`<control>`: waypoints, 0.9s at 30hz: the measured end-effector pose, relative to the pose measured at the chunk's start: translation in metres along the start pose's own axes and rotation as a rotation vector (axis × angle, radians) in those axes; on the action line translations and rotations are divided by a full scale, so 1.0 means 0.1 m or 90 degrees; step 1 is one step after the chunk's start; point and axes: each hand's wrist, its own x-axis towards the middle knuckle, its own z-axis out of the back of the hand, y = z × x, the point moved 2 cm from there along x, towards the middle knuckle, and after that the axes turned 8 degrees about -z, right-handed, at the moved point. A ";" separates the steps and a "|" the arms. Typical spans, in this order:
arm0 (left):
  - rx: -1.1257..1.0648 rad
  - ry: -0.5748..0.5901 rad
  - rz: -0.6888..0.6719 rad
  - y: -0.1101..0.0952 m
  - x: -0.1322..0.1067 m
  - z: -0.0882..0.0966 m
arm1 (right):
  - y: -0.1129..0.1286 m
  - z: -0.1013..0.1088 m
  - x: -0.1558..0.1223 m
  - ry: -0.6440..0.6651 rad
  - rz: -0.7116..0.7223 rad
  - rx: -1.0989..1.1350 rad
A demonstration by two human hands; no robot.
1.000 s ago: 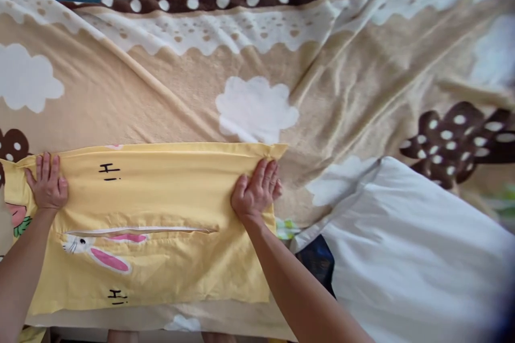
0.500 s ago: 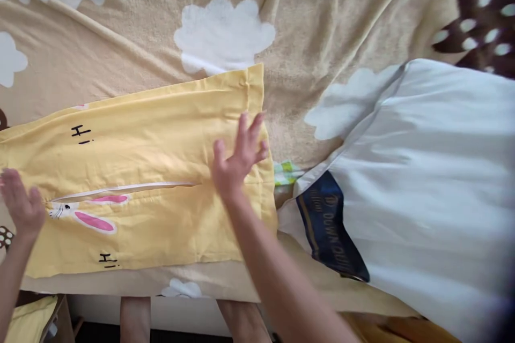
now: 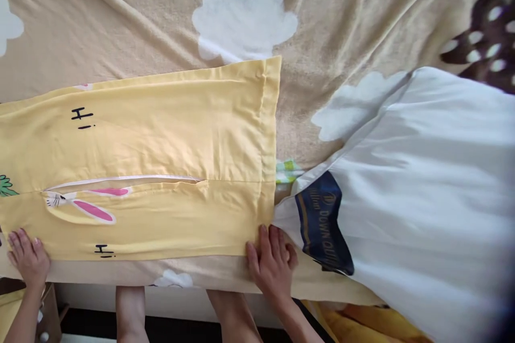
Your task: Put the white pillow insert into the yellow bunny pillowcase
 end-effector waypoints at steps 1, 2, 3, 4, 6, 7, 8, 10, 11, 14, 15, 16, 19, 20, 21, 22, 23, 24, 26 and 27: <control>-0.001 -0.010 0.031 -0.04 0.01 0.06 | 0.05 0.07 0.01 -0.003 -0.024 0.009; -0.006 -0.022 0.042 -0.16 0.03 0.12 | 0.19 0.14 0.04 -0.014 -0.048 0.030; -0.020 -0.037 0.024 -0.36 0.06 0.17 | 0.39 0.21 0.09 -0.029 -0.067 0.066; -0.043 -0.052 -0.028 -0.63 0.09 0.21 | 0.64 0.27 0.15 -0.043 -0.079 0.109; -0.132 -0.041 -0.215 -1.27 0.17 0.25 | 1.21 0.38 0.28 -0.051 -0.086 0.195; -0.180 -0.019 -0.317 -1.61 0.20 0.24 | 1.49 0.41 0.35 -0.047 -0.090 0.217; -0.213 0.016 -0.400 -1.92 0.22 0.22 | 1.74 0.44 0.42 -0.039 -0.110 0.236; -0.234 0.062 -0.470 -2.42 0.24 0.15 | 2.14 0.46 0.53 -0.013 -0.139 0.277; -0.237 0.076 -0.489 -2.59 0.24 0.11 | 2.30 0.46 0.58 0.003 -0.133 0.318; -0.234 0.086 -0.538 -2.83 0.23 0.04 | 2.66 0.43 0.77 0.073 -0.006 0.493; -0.230 0.083 -0.555 -2.84 0.23 0.03 | 2.76 0.40 0.85 0.111 0.046 0.539; -0.226 0.079 -0.561 -2.83 0.23 0.02 | 2.84 0.38 0.96 0.154 0.093 0.565; -0.211 0.077 -0.536 -2.77 0.23 0.02 | 3.05 0.32 1.33 0.263 0.199 0.549; -0.207 0.083 -0.526 -2.75 0.23 0.02 | 3.11 0.32 1.47 0.281 0.211 0.532; -0.201 0.092 -0.521 -2.75 0.21 0.03 | 3.17 0.32 1.61 0.291 0.209 0.518; -0.195 0.101 -0.521 -2.74 0.17 0.03 | 3.23 0.34 1.74 0.300 0.200 0.508; -0.186 0.112 -0.522 -2.74 0.13 0.04 | 3.28 0.35 1.85 0.309 0.182 0.502; -0.175 0.124 -0.513 -2.73 0.08 0.05 | 3.32 0.37 1.94 0.320 0.159 0.503; -0.145 0.149 -0.463 -2.68 0.00 0.08 | 3.37 0.39 2.06 0.340 0.120 0.522; -0.122 0.164 -0.432 -2.66 -0.03 0.11 | 3.37 0.39 2.07 0.341 0.108 0.536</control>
